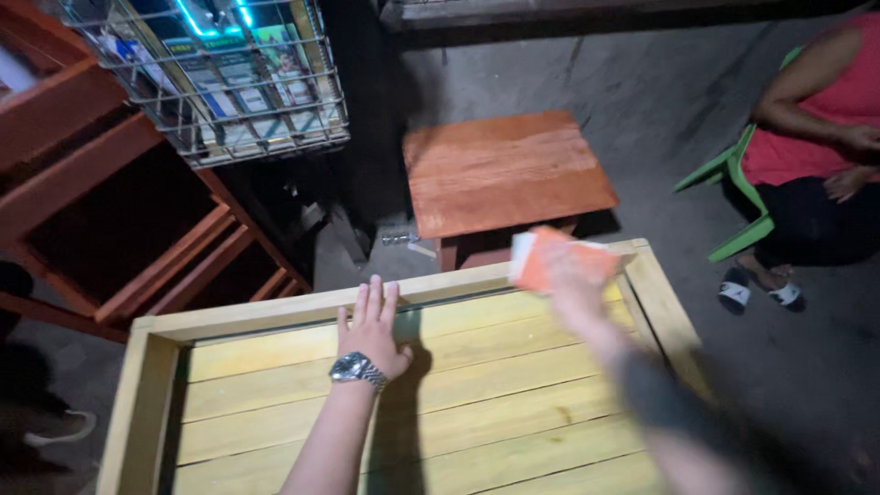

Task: The person sands the slatted top and edges of a wooden frame using a sheet of sandpaper, holding the frame steady with the other hand and repositioning the sandpaper as they work across the surface.

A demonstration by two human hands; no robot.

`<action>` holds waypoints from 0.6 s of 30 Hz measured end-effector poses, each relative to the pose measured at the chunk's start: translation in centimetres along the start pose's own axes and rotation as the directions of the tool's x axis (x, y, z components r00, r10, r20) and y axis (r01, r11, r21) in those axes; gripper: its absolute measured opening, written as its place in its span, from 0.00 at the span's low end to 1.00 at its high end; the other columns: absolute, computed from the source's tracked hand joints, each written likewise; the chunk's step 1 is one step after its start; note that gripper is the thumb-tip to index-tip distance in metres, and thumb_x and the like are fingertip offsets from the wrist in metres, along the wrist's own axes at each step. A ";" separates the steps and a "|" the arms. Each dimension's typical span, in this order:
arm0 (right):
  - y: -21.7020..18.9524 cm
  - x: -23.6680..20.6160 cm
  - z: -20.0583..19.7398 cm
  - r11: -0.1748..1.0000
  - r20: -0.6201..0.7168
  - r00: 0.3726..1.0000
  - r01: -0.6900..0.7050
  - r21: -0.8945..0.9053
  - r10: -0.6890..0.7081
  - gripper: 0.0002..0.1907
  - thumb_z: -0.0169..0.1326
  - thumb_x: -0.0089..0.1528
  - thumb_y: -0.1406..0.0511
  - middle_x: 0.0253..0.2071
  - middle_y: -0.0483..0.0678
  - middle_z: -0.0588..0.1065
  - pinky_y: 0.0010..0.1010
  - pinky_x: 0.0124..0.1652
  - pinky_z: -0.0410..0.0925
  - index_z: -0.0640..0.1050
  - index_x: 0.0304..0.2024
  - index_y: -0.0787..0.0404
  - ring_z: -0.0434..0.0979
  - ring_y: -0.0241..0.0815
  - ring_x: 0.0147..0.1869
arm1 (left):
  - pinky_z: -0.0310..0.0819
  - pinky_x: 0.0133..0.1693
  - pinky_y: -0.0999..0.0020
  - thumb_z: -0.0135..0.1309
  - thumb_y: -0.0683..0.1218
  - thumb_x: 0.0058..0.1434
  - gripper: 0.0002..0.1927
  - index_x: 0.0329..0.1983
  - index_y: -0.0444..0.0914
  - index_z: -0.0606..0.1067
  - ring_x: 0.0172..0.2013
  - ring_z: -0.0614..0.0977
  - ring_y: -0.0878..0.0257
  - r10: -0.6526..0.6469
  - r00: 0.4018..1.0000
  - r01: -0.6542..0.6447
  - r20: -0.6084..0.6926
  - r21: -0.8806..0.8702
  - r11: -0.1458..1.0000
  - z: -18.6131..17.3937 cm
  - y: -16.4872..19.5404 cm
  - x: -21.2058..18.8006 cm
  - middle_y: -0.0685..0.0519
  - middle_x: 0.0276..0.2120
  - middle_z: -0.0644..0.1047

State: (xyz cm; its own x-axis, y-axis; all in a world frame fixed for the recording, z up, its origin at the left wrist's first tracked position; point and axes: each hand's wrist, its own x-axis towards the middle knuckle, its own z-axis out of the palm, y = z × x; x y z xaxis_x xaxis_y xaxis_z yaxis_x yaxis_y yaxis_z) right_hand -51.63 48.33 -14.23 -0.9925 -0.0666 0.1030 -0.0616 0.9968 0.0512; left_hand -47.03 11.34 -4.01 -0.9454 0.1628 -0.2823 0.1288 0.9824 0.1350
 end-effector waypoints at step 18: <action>-1.1 -1.4 -3.8 0.991 0.149 0.981 -0.118 -0.071 0.127 0.36 0.40 0.64 0.67 0.79 0.49 0.48 0.56 0.72 0.37 0.53 0.75 0.57 0.43 0.43 0.82 | 0.40 0.71 0.42 0.64 0.61 0.52 0.59 0.79 0.54 0.40 0.77 0.40 0.59 -0.072 0.996 0.072 0.051 -0.004 0.997 -0.3 0.9 -0.5 0.55 0.79 0.36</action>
State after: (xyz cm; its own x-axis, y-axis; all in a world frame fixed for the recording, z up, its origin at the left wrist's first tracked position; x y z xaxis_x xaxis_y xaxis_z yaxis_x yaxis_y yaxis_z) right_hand -49.75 47.14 -10.62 -0.9969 0.0681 -0.0402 0.0633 0.9920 0.1090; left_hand -46.53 12.09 -3.49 -0.9357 0.0961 -0.3395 0.0590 0.9913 0.1180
